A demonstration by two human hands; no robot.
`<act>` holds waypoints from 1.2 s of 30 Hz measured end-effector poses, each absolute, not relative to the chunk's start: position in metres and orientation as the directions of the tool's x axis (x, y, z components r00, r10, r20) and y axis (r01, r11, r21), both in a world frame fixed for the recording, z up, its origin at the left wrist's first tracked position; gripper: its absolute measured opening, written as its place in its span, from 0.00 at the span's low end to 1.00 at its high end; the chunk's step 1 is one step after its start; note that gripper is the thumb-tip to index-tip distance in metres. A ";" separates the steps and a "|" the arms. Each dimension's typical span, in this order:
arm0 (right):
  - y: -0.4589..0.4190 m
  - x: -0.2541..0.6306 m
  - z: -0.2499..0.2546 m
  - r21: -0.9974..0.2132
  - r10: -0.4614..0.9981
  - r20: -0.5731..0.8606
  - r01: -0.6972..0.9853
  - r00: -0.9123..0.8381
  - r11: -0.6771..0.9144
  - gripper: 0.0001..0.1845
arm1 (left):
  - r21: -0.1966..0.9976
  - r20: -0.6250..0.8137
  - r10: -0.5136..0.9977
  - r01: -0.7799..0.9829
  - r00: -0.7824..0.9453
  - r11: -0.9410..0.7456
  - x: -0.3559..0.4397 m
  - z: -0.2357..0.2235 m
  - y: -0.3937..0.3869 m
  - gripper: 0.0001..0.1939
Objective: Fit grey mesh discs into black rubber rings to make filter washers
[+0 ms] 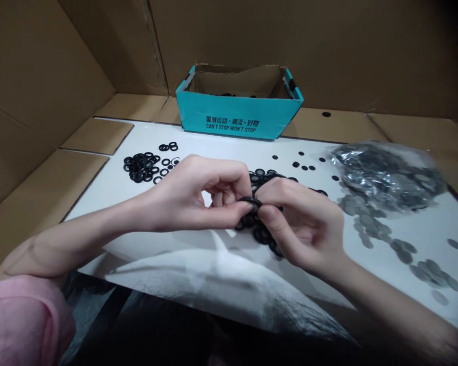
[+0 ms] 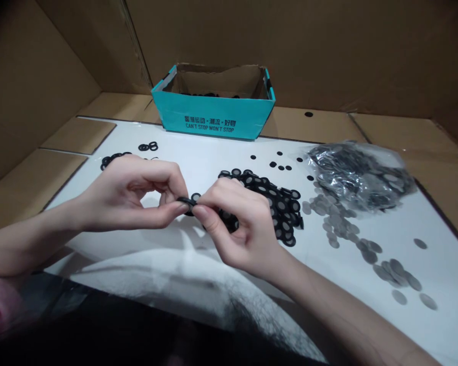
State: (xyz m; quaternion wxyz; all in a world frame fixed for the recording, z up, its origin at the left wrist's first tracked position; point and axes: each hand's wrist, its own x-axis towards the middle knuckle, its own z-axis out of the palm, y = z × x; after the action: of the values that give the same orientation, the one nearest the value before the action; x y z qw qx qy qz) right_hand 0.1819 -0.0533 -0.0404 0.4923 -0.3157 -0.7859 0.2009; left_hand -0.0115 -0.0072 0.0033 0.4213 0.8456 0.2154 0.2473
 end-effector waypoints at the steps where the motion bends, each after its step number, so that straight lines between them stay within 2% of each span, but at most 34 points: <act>1: -0.053 0.182 -0.040 -0.621 0.689 0.652 0.298 -0.316 0.725 0.08 | 0.815 0.239 0.572 0.158 0.784 -0.557 -0.012 0.004 -0.008 0.06; 8: -0.055 0.181 -0.041 -0.628 0.699 0.641 0.308 -0.317 0.715 0.07 | 0.856 0.163 0.519 0.142 0.839 -0.498 -0.012 0.007 -0.005 0.05; 12: -0.053 0.181 -0.042 -0.606 0.685 0.638 0.319 -0.352 0.729 0.07 | 0.835 0.119 0.489 0.179 0.864 -0.520 -0.014 0.007 -0.002 0.04; 14: -0.052 0.182 -0.042 -0.578 0.676 0.641 0.351 -0.362 0.736 0.07 | 0.809 0.150 0.515 0.195 0.844 -0.555 -0.014 0.006 -0.003 0.04; 19: -0.050 0.184 -0.044 -0.455 0.646 0.696 0.502 -0.314 0.735 0.07 | 0.680 0.333 0.557 0.216 0.761 -0.700 -0.009 -0.001 -0.007 0.03; 22: -0.049 0.184 -0.045 -0.345 0.594 0.749 0.593 -0.292 0.727 0.06 | 0.657 0.370 0.566 0.222 0.737 -0.720 -0.006 -0.005 -0.008 0.04; 24: -0.049 0.184 -0.045 -0.319 0.575 0.764 0.602 -0.294 0.732 0.06 | 0.659 0.379 0.561 0.210 0.736 -0.722 -0.006 -0.007 -0.008 0.04; 26: -0.050 0.183 -0.043 -0.379 0.595 0.750 0.548 -0.290 0.745 0.07 | 0.677 0.378 0.534 0.167 0.756 -0.717 -0.007 -0.007 -0.006 0.04; 30: -0.054 0.182 -0.040 -0.573 0.689 0.673 0.400 -0.268 0.715 0.08 | 0.764 0.347 0.480 0.054 0.806 -0.643 -0.010 -0.006 -0.002 0.04; 36: -0.053 0.183 -0.041 -0.624 0.733 0.631 0.394 -0.255 0.674 0.08 | 0.762 0.330 0.562 0.137 0.759 -0.633 -0.008 -0.006 -0.002 0.04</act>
State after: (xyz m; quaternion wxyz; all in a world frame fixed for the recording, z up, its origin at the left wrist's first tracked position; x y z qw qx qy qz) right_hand 0.1834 -0.0525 -0.0413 0.4896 -0.3646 -0.7729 0.1728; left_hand -0.0075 -0.0019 -0.0056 0.3770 0.8586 0.2035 0.2815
